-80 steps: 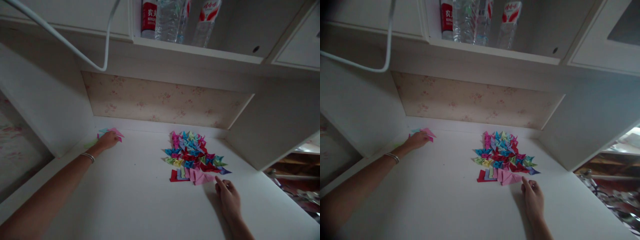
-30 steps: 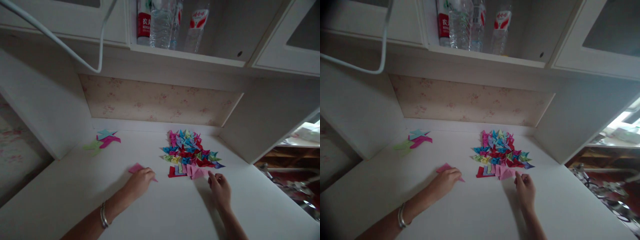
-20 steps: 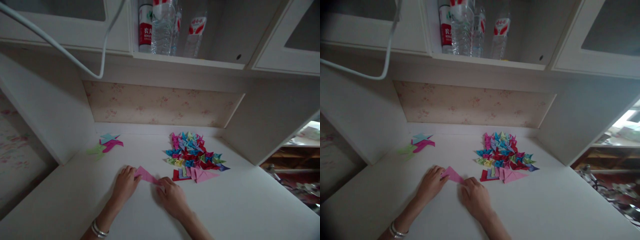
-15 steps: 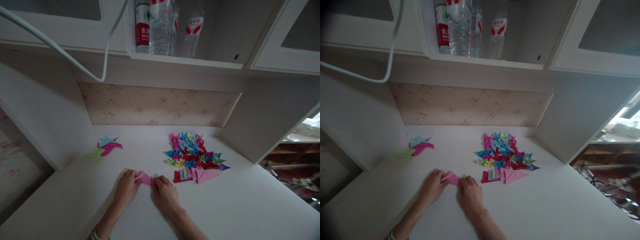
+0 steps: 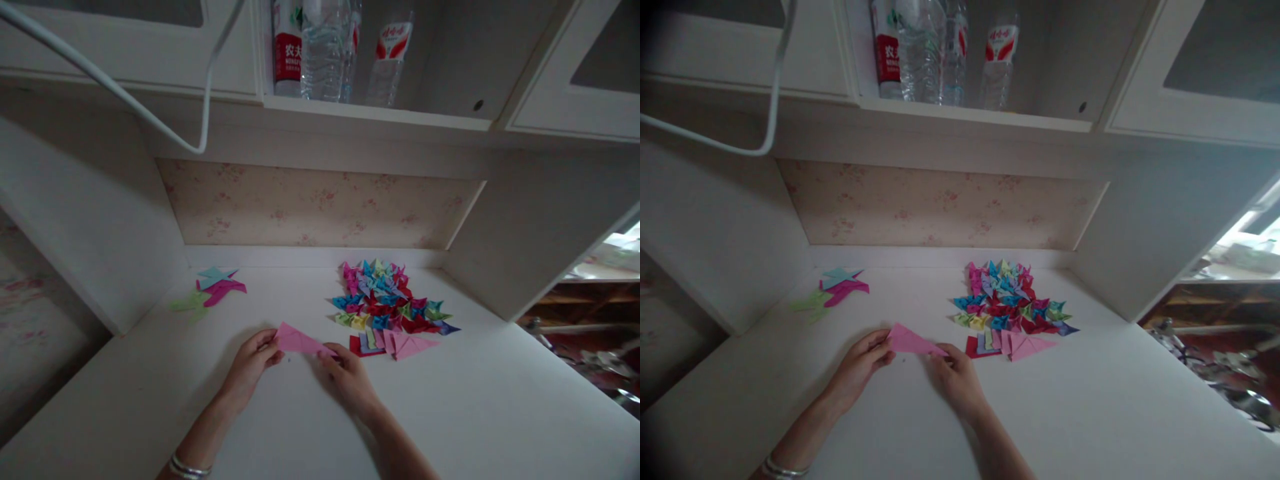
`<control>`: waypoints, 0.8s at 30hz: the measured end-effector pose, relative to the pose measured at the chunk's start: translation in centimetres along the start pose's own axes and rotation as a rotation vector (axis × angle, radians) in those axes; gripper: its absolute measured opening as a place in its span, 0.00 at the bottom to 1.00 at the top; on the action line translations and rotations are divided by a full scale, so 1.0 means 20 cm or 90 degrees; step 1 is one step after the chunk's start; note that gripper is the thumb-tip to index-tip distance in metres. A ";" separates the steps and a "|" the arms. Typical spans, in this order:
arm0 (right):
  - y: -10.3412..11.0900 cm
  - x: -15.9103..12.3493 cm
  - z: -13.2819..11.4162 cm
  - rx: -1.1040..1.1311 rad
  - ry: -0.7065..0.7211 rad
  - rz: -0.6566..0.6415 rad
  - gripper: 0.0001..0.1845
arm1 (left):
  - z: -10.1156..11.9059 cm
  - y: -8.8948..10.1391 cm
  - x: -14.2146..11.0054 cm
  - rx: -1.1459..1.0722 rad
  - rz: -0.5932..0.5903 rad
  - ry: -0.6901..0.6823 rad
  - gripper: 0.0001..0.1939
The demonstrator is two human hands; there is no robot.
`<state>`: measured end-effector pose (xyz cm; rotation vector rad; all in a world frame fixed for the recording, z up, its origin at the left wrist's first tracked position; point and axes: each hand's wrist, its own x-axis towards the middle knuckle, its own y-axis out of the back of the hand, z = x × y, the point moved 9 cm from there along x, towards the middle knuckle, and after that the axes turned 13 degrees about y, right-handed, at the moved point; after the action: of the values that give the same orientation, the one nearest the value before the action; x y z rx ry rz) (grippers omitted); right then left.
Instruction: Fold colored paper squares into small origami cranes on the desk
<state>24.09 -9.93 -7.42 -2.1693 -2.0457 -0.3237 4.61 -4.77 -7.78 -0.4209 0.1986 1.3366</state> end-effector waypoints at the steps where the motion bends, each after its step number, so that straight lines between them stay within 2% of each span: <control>1: 0.02 0.00 0.02 0.051 -0.023 0.028 0.19 | -0.01 -0.01 -0.01 -0.020 -0.008 0.019 0.19; 4: 0.08 0.01 0.06 0.147 -0.055 0.111 0.20 | -0.02 -0.06 -0.03 -0.016 -0.037 0.055 0.19; 8: 0.12 0.02 0.06 0.238 -0.058 0.181 0.18 | -0.02 -0.10 -0.04 0.093 -0.048 0.035 0.18; 13: 0.08 0.00 0.07 0.251 -0.073 0.168 0.20 | -0.03 -0.13 -0.03 0.161 -0.072 0.021 0.18; 16: 0.08 0.00 0.05 0.212 -0.043 0.149 0.22 | -0.05 -0.15 -0.03 0.175 -0.087 0.034 0.20; 20: 0.13 -0.03 0.02 0.166 -0.006 0.176 0.21 | -0.08 -0.18 -0.02 0.196 -0.121 0.039 0.21; 24: 0.22 -0.09 0.01 0.235 -0.043 0.225 0.19 | -0.09 -0.17 -0.02 0.205 -0.095 0.043 0.22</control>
<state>28.33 -11.88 -7.96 -2.2608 -1.5505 0.1591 8.08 -6.40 -8.63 -0.2046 0.4232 1.1201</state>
